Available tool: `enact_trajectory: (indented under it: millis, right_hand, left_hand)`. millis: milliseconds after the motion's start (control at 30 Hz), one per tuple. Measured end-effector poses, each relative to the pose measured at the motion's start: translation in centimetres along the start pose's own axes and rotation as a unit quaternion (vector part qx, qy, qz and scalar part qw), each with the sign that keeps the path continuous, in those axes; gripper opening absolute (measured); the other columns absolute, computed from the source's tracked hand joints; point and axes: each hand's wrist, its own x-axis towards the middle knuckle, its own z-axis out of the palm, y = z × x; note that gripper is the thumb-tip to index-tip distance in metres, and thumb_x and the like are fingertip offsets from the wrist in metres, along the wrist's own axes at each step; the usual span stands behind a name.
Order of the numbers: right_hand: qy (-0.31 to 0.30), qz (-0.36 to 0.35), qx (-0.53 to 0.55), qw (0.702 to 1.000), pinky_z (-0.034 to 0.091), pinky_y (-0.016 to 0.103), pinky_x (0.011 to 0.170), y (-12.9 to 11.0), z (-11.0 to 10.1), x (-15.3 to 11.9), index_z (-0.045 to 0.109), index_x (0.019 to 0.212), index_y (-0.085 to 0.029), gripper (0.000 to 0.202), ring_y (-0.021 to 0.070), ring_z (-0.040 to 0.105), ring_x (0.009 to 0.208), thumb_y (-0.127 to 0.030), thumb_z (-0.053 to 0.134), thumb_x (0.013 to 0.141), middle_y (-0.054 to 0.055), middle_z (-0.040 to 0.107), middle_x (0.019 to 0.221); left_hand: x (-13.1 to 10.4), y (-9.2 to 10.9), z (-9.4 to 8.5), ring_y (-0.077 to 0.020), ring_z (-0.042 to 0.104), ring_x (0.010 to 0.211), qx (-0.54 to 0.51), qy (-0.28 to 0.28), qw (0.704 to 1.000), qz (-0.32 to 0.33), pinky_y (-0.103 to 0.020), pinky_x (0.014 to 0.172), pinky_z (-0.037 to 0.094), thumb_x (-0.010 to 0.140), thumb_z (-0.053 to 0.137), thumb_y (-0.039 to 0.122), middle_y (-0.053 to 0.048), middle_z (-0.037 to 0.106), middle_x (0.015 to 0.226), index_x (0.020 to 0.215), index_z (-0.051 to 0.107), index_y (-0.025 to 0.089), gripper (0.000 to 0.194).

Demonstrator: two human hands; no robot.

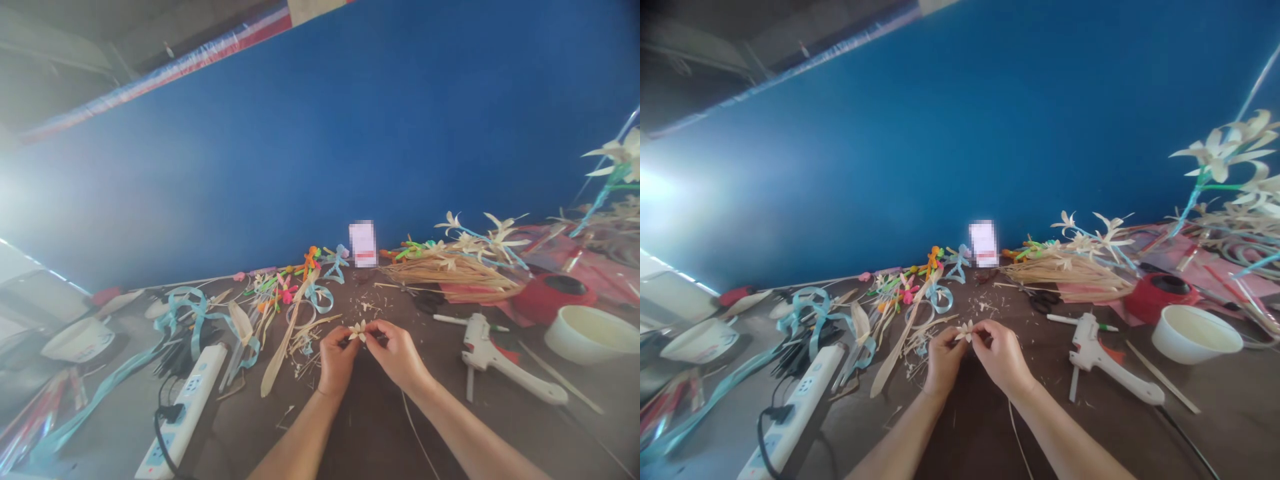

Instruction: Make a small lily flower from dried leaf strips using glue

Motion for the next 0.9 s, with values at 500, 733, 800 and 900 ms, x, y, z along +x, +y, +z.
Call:
enact_trajectory:
  millis: [500,733,800,900]
  right_hand:
    - [-0.006,0.039,0.063,0.997,0.044,0.022,0.054,0.14,0.16,0.04,0.061,0.071,-0.018,0.014,0.0138,0.058,0.058,-0.023,0.048,0.071,0.001,0.064,0.066]
    - [-0.004,0.039,0.079,0.996,0.044,0.022,0.056,-0.16,0.03,0.0,0.062,0.073,-0.017,0.016,0.0143,0.058,0.06,-0.026,0.05,0.072,0.002,0.064,0.066]
    - [-0.007,0.043,0.081,0.996,0.043,0.022,0.056,-0.13,0.03,0.01,0.061,0.072,-0.017,0.015,0.0142,0.057,0.059,-0.026,0.05,0.072,0.002,0.063,0.065]
    - [-0.011,0.042,0.085,0.995,0.042,0.022,0.054,-0.05,0.0,0.05,0.059,0.069,-0.017,0.014,0.0135,0.056,0.057,-0.026,0.049,0.073,0.001,0.062,0.064]
  left_hand:
    - [-0.06,0.51,-0.06,-0.0101,0.042,0.058,0.006,0.003,0.999,0.033,-0.021,0.055,0.033,0.068,0.057,0.024,0.002,0.046,0.058,0.055,0.057,0.013,0.017]
    - [-0.09,0.46,-0.08,-0.0102,0.043,0.059,0.015,0.001,0.999,0.037,-0.02,0.055,0.032,0.07,0.055,0.021,0.001,0.047,0.059,0.055,0.057,0.013,0.017]
    - [-0.08,0.48,-0.11,-0.0103,0.043,0.059,0.015,-0.003,0.999,0.036,-0.02,0.055,0.032,0.07,0.055,0.021,0.002,0.047,0.059,0.055,0.056,0.013,0.017]
    - [-0.02,0.5,-0.14,-0.01,0.042,0.058,0.014,-0.011,0.999,0.036,-0.02,0.055,0.032,0.07,0.056,0.022,0.002,0.046,0.059,0.055,0.055,0.013,0.017]
